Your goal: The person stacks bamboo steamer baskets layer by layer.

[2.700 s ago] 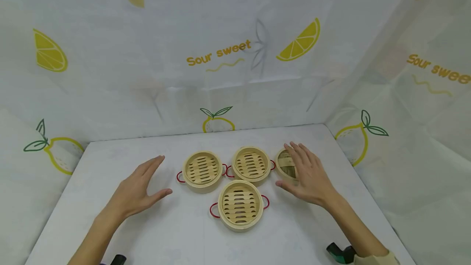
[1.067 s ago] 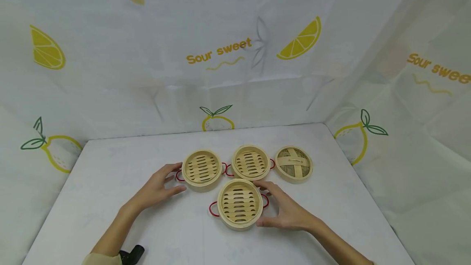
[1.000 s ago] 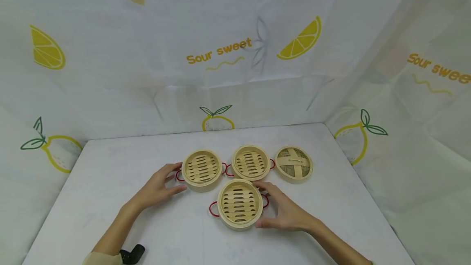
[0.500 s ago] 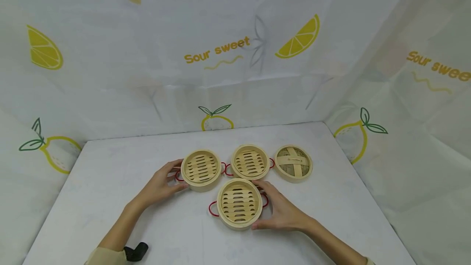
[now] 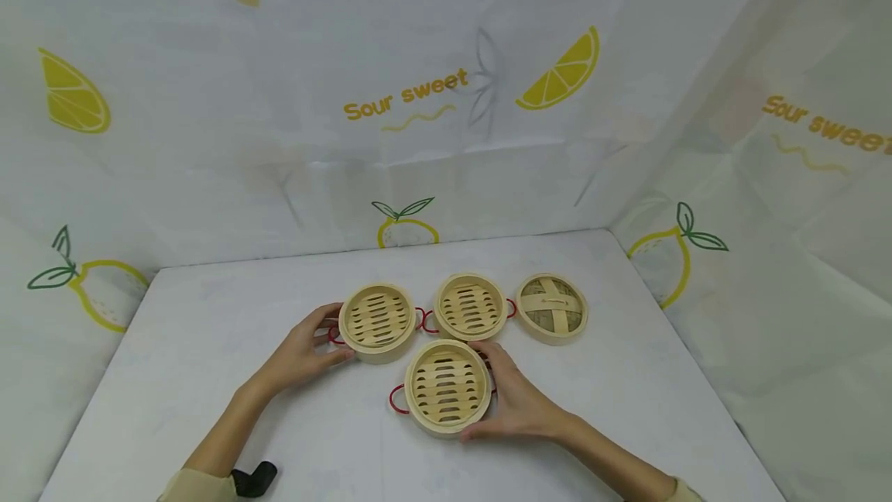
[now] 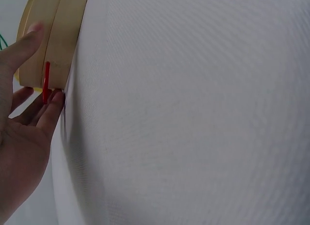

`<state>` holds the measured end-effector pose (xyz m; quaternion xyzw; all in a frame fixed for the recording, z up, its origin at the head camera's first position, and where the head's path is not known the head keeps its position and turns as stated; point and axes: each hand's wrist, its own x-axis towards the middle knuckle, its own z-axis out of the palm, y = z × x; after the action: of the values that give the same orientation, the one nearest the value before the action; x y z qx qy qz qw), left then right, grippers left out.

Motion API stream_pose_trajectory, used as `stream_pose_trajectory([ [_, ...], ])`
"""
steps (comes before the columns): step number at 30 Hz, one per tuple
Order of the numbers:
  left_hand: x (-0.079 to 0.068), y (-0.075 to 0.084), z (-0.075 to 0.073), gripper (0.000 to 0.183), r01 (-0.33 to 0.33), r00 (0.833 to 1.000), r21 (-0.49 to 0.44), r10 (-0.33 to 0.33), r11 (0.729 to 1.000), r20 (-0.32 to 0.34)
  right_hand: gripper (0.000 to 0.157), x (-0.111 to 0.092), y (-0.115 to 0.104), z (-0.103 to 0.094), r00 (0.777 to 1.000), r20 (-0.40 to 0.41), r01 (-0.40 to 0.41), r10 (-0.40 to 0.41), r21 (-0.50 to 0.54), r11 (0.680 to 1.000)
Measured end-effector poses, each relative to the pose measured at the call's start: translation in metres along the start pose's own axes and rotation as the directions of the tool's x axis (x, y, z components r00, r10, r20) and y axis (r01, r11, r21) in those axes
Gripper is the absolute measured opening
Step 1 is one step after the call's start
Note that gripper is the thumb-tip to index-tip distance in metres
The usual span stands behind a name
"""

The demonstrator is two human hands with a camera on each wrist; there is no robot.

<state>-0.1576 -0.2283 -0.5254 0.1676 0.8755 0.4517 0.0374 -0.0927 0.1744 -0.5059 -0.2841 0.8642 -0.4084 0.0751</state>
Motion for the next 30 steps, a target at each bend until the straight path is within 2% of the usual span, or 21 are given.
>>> stream_pose_trajectory([
  [4, -0.001, -0.001, -0.001, 0.089, -0.008, 1.000, -0.006, 0.008, 1.000, -0.004, 0.136, 0.002, -0.002, 0.006, 1.000, -0.004, -0.006, 0.006, -0.031, 0.999],
  [14, -0.002, -0.002, -0.001, 0.089, -0.007, 1.000, 0.006, 0.007, 1.000, -0.003, 0.142, 0.006, -0.008, 0.013, 0.999, 0.014, -0.045, 0.045, -0.024, 0.999],
  [21, -0.002, -0.001, 0.000, 0.088, -0.018, 1.000, -0.005, 0.018, 1.000, -0.001, 0.138, 0.006, -0.009, 0.013, 0.998, 0.005, -0.068, 0.068, -0.014, 0.998],
  [30, -0.001, -0.003, 0.001, 0.088, -0.019, 1.000, -0.002, 0.019, 1.000, -0.006, 0.135, 0.007, -0.006, 0.015, 0.999, -0.032, -0.032, 0.032, -0.011, 0.999],
])
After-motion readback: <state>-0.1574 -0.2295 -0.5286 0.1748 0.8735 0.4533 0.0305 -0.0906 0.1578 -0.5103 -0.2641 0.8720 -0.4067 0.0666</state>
